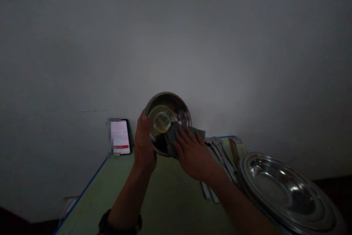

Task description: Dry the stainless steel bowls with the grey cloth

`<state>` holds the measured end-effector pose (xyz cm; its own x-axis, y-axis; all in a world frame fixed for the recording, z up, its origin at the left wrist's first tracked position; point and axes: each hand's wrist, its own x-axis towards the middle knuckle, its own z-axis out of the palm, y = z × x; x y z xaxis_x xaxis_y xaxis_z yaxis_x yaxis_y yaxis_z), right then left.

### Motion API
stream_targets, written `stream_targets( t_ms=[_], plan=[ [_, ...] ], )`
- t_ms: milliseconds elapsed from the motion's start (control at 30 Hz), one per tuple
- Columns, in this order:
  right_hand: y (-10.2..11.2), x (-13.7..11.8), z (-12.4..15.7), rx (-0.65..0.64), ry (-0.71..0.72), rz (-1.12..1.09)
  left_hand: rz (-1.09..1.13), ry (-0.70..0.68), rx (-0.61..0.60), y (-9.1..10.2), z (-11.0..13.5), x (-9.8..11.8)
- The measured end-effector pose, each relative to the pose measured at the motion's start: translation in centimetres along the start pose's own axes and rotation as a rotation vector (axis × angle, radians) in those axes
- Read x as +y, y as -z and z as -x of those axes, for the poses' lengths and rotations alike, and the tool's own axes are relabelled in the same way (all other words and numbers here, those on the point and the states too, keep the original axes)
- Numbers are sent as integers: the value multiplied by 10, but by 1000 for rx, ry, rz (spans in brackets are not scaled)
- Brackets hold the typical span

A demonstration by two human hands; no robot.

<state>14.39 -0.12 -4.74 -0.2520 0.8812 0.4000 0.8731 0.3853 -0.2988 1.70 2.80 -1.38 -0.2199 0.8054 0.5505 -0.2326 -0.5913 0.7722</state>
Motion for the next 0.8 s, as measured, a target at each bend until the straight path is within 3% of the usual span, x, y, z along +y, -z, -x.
stream_targets(
  t_ms=[133, 267, 567, 800],
  plan=[
    [-8, 21, -11, 198, -87, 4, -6, 7, -30, -5, 6, 3],
    [-16, 34, -25, 372, -122, -247, 80, 27, -15, -13, 9, 9],
    [-14, 48, -38, 353, -245, -803, -72, -144, 3, -7, 13, -2],
    [-17, 36, -35, 584, -421, -746, -77, -115, -68, -10, 18, 1]
  ],
)
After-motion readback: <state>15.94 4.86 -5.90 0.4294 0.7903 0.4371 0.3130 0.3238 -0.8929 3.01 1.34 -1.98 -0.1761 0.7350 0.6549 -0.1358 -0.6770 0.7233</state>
